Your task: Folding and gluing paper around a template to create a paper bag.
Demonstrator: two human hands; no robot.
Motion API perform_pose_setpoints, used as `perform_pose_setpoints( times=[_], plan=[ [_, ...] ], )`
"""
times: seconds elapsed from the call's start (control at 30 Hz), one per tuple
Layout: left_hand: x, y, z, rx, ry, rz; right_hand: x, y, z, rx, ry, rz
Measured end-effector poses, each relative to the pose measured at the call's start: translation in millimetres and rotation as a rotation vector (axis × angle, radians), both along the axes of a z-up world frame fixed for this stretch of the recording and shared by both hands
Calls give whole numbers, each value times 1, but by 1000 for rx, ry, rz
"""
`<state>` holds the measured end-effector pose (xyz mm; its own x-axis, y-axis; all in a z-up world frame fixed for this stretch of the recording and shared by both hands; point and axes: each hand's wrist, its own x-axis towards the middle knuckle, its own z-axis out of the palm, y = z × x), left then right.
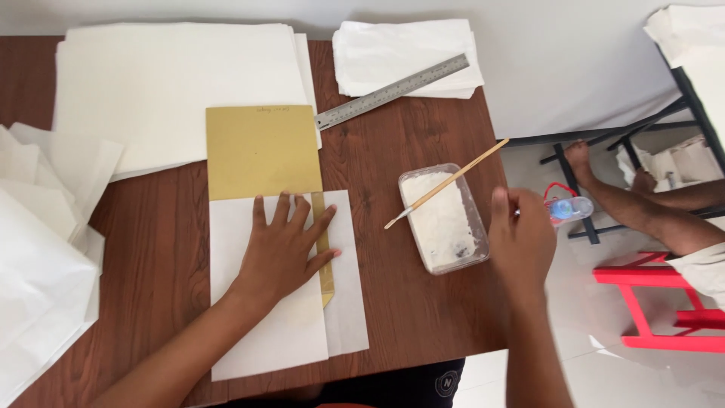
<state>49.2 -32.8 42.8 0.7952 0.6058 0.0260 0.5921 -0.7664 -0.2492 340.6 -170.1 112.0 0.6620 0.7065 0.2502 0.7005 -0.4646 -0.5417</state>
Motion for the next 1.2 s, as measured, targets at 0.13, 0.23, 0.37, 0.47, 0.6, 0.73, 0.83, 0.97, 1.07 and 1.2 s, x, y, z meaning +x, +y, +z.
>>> perform_pose_setpoints(
  times=[0.13,0.23,0.37,0.47,0.6,0.73,0.83,0.97,1.07,1.2],
  plan=[
    [-1,1,-1,-141,69,56,57,62,10,-444,152,-23],
    [-6,-1,-22,-22,-50,50,79,92,-10,-527,246,-3],
    [-13,-3,-20,175,-238,13,83,103,-30,-447,332,-66],
    [-14,-7,-18,166,-279,33,75,99,-26,-85,731,-40],
    [-9,-17,-25,216,-158,114,68,77,-12,364,716,0],
    [-6,-19,-30,262,-132,142,55,56,-5,737,316,103],
    [-6,-18,-42,313,-109,160,50,53,-4,956,151,313],
    [-8,-15,-49,321,-138,140,38,52,-7,1052,-87,103],
    [-11,-13,-56,365,-166,123,40,45,-24,939,-220,170],
    [-14,-12,-61,355,-193,123,41,37,-39,917,-166,316]
  ],
)
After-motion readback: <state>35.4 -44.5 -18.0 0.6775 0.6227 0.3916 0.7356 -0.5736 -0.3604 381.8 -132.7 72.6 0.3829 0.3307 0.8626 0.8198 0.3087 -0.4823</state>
